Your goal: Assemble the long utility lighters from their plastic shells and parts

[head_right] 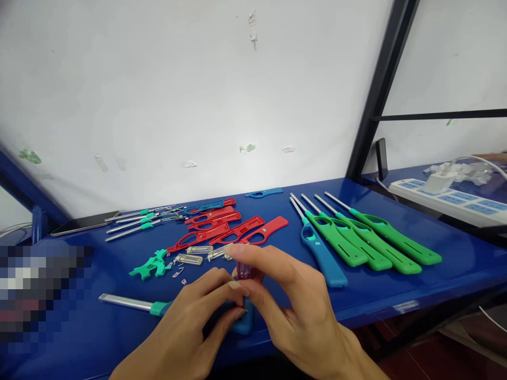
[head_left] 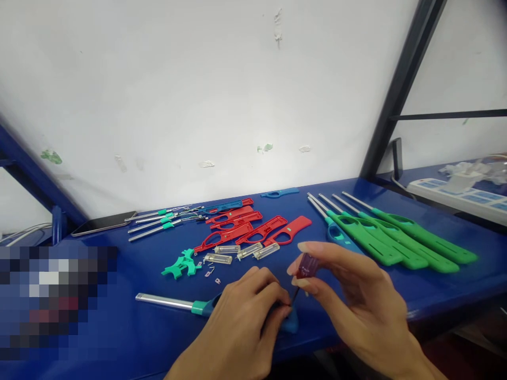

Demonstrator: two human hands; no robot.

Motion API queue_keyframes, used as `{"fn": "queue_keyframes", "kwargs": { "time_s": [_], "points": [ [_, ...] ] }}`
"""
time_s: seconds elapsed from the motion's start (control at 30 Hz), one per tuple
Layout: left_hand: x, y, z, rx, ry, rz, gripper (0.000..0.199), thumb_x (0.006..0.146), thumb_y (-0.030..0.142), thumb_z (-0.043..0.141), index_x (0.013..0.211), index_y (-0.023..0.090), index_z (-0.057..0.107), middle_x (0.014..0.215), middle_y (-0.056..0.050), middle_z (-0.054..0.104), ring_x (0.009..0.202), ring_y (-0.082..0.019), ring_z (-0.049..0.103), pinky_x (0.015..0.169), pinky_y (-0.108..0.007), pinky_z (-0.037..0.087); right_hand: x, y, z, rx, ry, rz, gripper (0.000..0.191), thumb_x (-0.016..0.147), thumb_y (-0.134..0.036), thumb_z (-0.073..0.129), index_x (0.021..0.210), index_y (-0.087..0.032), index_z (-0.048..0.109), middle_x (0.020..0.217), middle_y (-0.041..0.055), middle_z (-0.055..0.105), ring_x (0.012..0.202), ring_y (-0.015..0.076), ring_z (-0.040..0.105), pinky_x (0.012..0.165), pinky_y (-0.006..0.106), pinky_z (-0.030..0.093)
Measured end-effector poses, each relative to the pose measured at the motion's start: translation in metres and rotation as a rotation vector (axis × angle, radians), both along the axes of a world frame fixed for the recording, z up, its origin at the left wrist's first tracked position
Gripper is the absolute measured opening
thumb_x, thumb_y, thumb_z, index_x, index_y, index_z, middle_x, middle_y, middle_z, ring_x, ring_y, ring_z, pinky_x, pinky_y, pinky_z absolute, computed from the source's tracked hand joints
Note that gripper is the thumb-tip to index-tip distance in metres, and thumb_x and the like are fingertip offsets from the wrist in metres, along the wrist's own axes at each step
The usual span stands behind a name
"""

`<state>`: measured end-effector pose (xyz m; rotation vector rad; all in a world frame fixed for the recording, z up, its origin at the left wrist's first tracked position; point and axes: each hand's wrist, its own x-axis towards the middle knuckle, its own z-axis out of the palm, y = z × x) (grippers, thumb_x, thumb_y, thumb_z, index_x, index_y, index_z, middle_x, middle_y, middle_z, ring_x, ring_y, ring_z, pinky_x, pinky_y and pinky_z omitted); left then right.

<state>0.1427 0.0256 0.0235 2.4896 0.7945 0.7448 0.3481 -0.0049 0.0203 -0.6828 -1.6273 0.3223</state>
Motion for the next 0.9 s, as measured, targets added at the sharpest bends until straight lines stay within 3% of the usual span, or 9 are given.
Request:
{"fn": "queue_keyframes", "kwargs": {
  "time_s": [0.17, 0.5, 0.6, 0.73, 0.9],
  "points": [
    [-0.001, 0.000, 0.002, -0.017, 0.028, 0.006, 0.019, 0.105, 0.013, 0.055, 0.112, 0.026, 0.066, 0.112, -0.001, 0.068, 0.102, -0.022, 0.067, 0.093, -0.037, 0.056, 0.000, 0.000, 0.002, 0.003, -0.004, 0.004, 0.069, 0.098, -0.001, 0.068, 0.151, -0.045, 0.059, 0.122, -0.0092, 0.079, 0.100, 0.0091, 0.075, 0.097, 0.016, 0.061],
    [-0.001, -0.002, 0.005, -0.061, 0.043, 0.016, 0.021, 0.106, 0.017, 0.054, 0.115, 0.026, 0.071, 0.114, -0.004, 0.067, 0.106, -0.023, 0.067, 0.102, -0.041, 0.057, 0.001, -0.003, 0.006, -0.068, -0.058, -0.012, 0.050, 0.100, -0.010, 0.070, 0.139, -0.041, 0.067, 0.113, -0.0083, 0.082, 0.091, 0.0093, 0.076, 0.089, 0.015, 0.062],
    [-0.004, -0.005, 0.012, -0.112, 0.093, 0.026, 0.024, 0.101, 0.020, 0.065, 0.124, 0.028, 0.071, 0.126, -0.005, 0.066, 0.120, -0.025, 0.066, 0.111, -0.044, 0.055, 0.002, -0.003, 0.004, -0.062, -0.038, -0.004, 0.052, 0.099, -0.010, 0.070, 0.140, -0.041, 0.066, 0.109, -0.0075, 0.081, 0.090, 0.0103, 0.076, 0.087, 0.017, 0.063],
    [-0.007, -0.006, 0.015, -0.157, 0.219, 0.018, 0.048, 0.092, 0.026, 0.082, 0.137, 0.031, 0.067, 0.141, -0.006, 0.063, 0.131, -0.029, 0.063, 0.116, -0.046, 0.054, 0.002, -0.002, 0.002, -0.065, -0.023, 0.007, 0.052, 0.099, -0.010, 0.071, 0.141, -0.042, 0.066, 0.108, -0.0066, 0.080, 0.090, 0.0111, 0.075, 0.087, 0.019, 0.064],
    [-0.004, -0.003, 0.011, -0.114, 0.236, 0.008, 0.036, 0.099, 0.024, 0.076, 0.133, 0.027, 0.069, 0.134, -0.007, 0.066, 0.130, -0.029, 0.062, 0.115, -0.048, 0.054, 0.001, 0.000, -0.002, -0.059, -0.003, 0.024, 0.055, 0.099, -0.007, 0.070, 0.141, -0.043, 0.066, 0.108, -0.0068, 0.079, 0.091, 0.0102, 0.074, 0.088, 0.018, 0.063]
  ]
}}
